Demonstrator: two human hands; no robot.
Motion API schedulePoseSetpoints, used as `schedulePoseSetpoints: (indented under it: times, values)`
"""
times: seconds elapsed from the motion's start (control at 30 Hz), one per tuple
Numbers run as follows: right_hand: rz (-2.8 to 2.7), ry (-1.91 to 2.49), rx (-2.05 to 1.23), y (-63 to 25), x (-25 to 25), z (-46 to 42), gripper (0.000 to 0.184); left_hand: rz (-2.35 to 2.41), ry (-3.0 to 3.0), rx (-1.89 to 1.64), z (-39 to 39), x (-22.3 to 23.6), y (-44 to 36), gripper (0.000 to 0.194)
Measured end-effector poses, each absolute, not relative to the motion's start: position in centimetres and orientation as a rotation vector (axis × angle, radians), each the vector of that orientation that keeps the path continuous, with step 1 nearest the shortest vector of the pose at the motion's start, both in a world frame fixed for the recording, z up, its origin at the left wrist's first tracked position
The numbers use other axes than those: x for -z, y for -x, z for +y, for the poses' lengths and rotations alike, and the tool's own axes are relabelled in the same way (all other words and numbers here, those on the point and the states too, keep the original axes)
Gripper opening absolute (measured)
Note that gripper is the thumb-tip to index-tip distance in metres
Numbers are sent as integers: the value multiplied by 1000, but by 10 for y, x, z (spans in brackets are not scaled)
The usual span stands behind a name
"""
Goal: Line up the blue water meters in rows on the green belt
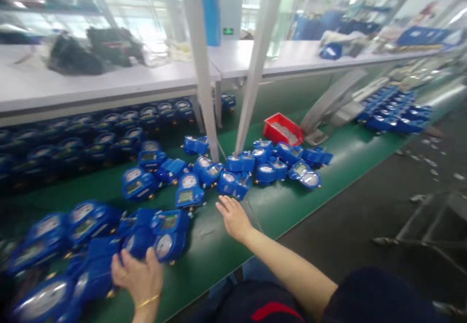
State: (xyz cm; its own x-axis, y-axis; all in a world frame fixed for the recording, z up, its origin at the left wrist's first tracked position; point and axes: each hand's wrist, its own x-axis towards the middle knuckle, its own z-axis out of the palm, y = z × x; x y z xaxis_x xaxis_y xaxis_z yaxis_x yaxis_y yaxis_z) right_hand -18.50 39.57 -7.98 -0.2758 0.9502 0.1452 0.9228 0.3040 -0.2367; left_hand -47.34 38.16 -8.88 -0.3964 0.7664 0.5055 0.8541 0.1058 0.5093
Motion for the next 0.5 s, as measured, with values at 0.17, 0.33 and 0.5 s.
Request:
schedulePoseSetpoints:
  times: [0.17, 0.33, 0.5]
  values:
    - [-1518, 2458, -68, 20, 99, 331, 61, -2060, 2002, 1259, 385, 64, 404, 74]
    - [-1171, 2652, 27, -145, 91, 331, 89, -2075, 2739, 1364, 397, 58, 274, 48]
    - [-1431, 2615, 15, -286, 69, 416, 88, -2915, 3117, 944, 403, 59, 88, 65]
